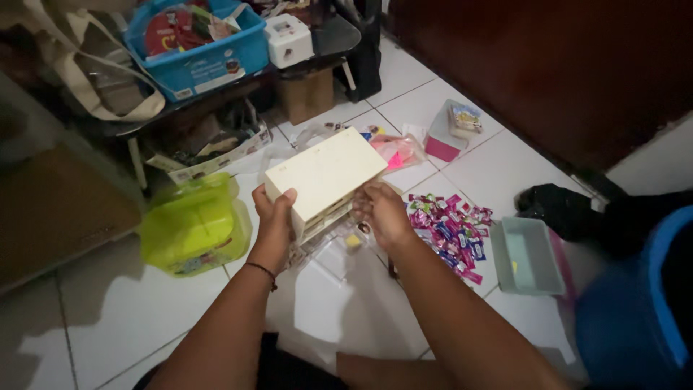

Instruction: The person sits on the floor and organizes small items, including candies and stickers, into a white plastic organizer. They pick up items from the floor and place them into the organizer's compartments.

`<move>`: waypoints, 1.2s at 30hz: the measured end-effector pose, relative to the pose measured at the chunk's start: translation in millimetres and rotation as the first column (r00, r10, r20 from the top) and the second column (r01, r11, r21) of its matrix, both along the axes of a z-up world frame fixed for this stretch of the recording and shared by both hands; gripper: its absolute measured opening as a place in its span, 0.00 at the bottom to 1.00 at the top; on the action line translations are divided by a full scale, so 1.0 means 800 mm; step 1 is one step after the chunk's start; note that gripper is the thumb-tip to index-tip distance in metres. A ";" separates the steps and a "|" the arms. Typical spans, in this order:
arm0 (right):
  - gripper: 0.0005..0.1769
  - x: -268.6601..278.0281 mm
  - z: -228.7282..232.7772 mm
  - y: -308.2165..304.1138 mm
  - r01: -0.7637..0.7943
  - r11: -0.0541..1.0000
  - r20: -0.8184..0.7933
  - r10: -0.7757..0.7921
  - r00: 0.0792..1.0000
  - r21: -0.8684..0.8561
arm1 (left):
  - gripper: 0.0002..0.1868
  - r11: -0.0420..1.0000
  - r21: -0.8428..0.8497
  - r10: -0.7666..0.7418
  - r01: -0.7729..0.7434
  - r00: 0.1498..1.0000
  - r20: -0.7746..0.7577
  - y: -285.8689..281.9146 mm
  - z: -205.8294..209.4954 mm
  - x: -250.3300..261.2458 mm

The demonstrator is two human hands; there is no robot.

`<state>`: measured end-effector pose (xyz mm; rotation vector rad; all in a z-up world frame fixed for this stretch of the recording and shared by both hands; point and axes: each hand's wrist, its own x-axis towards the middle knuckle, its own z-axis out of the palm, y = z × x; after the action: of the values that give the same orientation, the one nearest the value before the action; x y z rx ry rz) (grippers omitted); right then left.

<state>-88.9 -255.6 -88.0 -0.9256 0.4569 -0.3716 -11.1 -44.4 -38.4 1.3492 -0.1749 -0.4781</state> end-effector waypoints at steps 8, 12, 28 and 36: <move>0.09 0.026 0.007 -0.003 0.064 0.997 -0.131 -0.067 0.989 -0.033 | 0.39 0.996 0.003 0.085 -0.086 0.991 0.106 -0.014 0.003 0.013; 0.09 0.029 0.007 -0.005 0.043 0.998 -0.096 -0.048 0.994 -0.052 | 0.40 0.995 0.025 0.100 -0.102 0.993 0.058 -0.015 0.011 0.015; 0.09 -0.013 -0.012 0.006 0.096 0.980 -0.096 -0.114 0.989 -0.174 | 0.40 0.922 0.136 0.339 -0.362 0.926 0.166 -0.009 0.010 0.020; 0.10 -0.024 -0.033 0.009 0.270 0.924 -0.155 -0.319 0.935 -0.272 | 0.39 0.898 0.205 0.318 -0.389 0.897 0.308 -0.004 0.005 0.019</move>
<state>-107.7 -248.1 -114.6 -1.1442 0.7494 -0.6270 4.4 -47.2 -34.7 1.6642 -0.0814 -0.0019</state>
